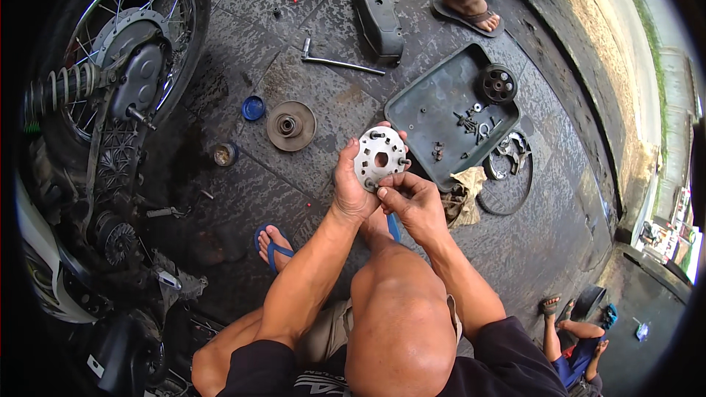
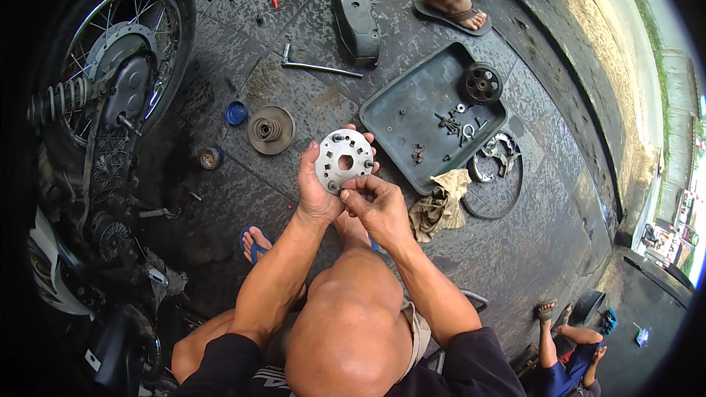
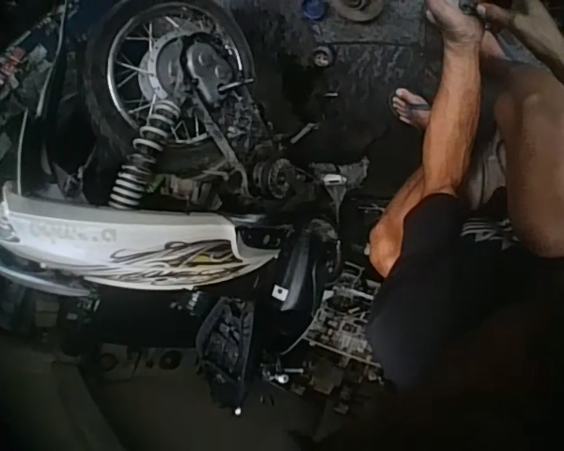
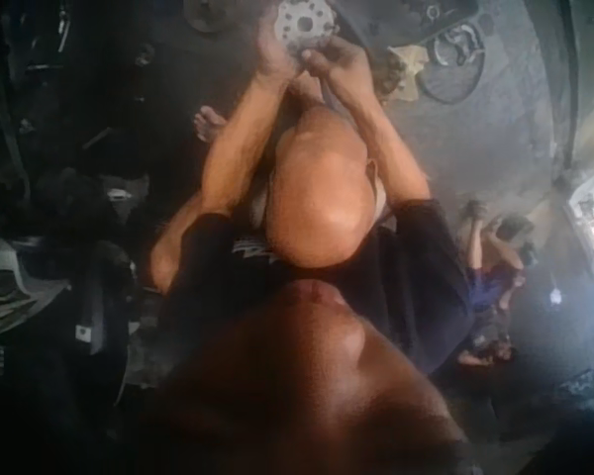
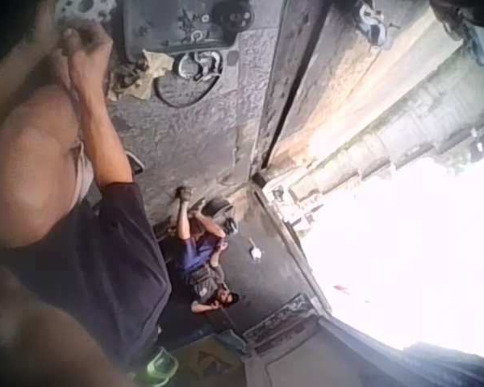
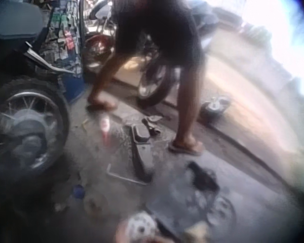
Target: The person cleans and assembles parts of a motorcycle CVT system by hand, using a cloth to wipe internal surfaces and applying grease to a shaft before fitting components back together.
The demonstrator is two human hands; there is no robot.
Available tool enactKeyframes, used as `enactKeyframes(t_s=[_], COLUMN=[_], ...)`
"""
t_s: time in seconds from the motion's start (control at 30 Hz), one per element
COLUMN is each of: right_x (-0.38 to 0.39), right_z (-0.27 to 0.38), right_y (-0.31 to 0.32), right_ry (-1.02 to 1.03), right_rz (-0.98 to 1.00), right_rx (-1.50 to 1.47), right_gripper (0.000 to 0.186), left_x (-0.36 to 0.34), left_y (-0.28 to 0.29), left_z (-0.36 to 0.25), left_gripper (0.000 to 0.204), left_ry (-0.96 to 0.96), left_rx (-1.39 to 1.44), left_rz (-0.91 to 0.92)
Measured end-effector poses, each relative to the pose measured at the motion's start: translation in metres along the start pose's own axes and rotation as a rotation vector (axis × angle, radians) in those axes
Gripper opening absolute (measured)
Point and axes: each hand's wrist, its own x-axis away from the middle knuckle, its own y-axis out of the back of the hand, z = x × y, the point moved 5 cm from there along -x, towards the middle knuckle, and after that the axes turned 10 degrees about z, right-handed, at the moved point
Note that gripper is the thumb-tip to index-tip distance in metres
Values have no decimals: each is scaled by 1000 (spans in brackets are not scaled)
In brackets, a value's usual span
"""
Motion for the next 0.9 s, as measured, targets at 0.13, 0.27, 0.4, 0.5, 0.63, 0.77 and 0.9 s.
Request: enactKeyframes(t_s=[0.13,0.27,0.4,0.5,0.63,0.77,0.9], right_x=[-4,-7,-10,-11,-38,-101,-151], right_z=[-2,-8,-8,-20,-20,-18,-22], right_y=[2,1,5,4,61,135,141], right_ry=[-48,-63,-119,-106,64,239,293], right_rz=[-1,-29,-30,-39,-308,-594,-528], right_rx=[19,-1,39,97,209,754,1146], right_gripper=[17,17,16,17,18,28,26], left_x=[2,4,7,7,5,0,2], left_y=[3,3,12,19,28,38,45], left_z=[2,4,7,5,-11,-24,-34], left_gripper=[68,67,65,64,63,64,64], left_ry=[-15,-9,12,12,-51,-75,-104], left_rx=[-50,-23,39,61,152,166,151], left_rz=[-8,-12,-35,-14,-38,-107,-96])
